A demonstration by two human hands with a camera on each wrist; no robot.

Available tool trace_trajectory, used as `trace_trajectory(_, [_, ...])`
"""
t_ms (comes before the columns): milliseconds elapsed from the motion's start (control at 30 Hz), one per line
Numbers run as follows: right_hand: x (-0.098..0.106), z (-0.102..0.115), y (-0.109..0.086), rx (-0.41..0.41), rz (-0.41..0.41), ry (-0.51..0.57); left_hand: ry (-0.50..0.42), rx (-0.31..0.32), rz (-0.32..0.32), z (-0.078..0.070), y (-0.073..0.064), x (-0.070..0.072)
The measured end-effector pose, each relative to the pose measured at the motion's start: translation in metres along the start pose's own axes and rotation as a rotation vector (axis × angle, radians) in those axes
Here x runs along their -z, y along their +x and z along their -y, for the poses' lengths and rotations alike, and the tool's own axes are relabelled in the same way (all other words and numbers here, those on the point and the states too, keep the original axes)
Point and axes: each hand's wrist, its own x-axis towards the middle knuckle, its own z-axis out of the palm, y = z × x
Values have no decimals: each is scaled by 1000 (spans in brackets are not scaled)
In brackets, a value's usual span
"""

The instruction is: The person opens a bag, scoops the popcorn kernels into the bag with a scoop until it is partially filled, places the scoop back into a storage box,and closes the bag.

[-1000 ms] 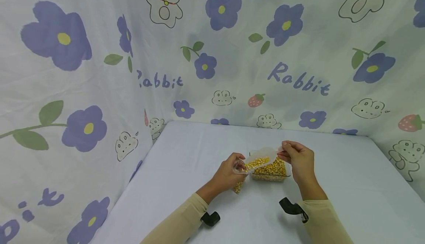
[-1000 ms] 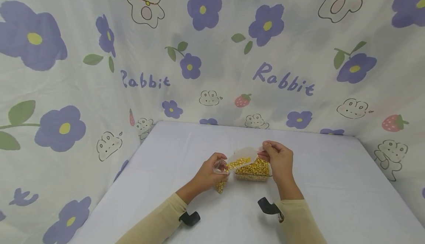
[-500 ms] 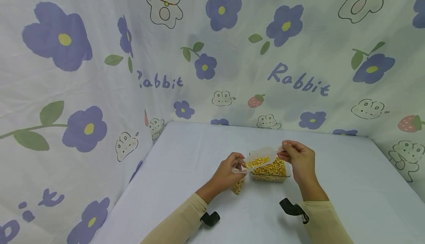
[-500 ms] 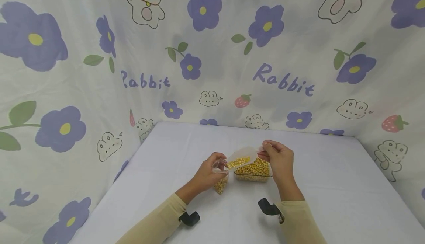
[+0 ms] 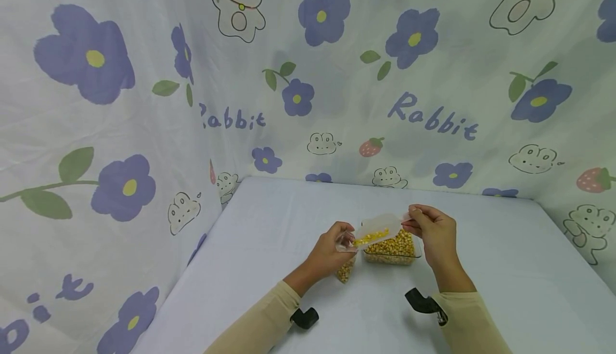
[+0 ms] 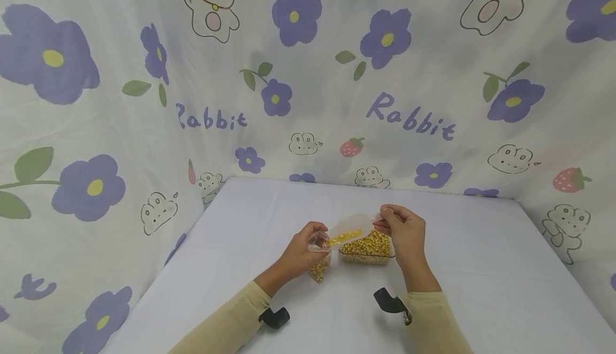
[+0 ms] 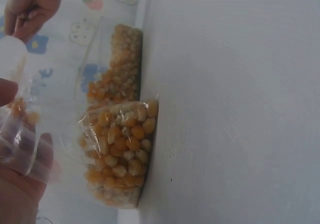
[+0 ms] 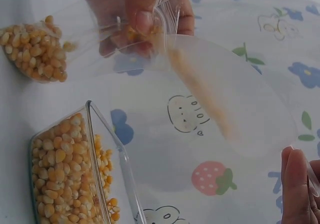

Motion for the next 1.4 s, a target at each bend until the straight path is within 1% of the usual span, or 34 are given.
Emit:
trace_trajectory(300, [0, 1, 0, -3, -5, -1, -2, -8, -9, -2, 1, 1])
trace_trajectory(467, [-1, 0, -1, -12, -4, 15, -5, -6, 3, -2, 0, 1])
trace_trajectory(700, [-1, -1, 0, -7, 3, 28, -16, -23, 11, -1, 0, 1])
trace_trajectory(933, [0, -3, 1, -8, 5, 29, -32, 10, 3, 1, 1, -2])
trace_trajectory(1067, [1, -3, 2, -5, 3, 16, -31, 11, -1, 1, 2, -2])
trace_trajectory(1267, [1, -5, 0, -34, 0, 26, -12, -7, -3, 2, 1, -2])
trace_trajectory(1400, [-1, -5, 0, -19, -6, 4, -6, -32, -2, 4, 1, -1])
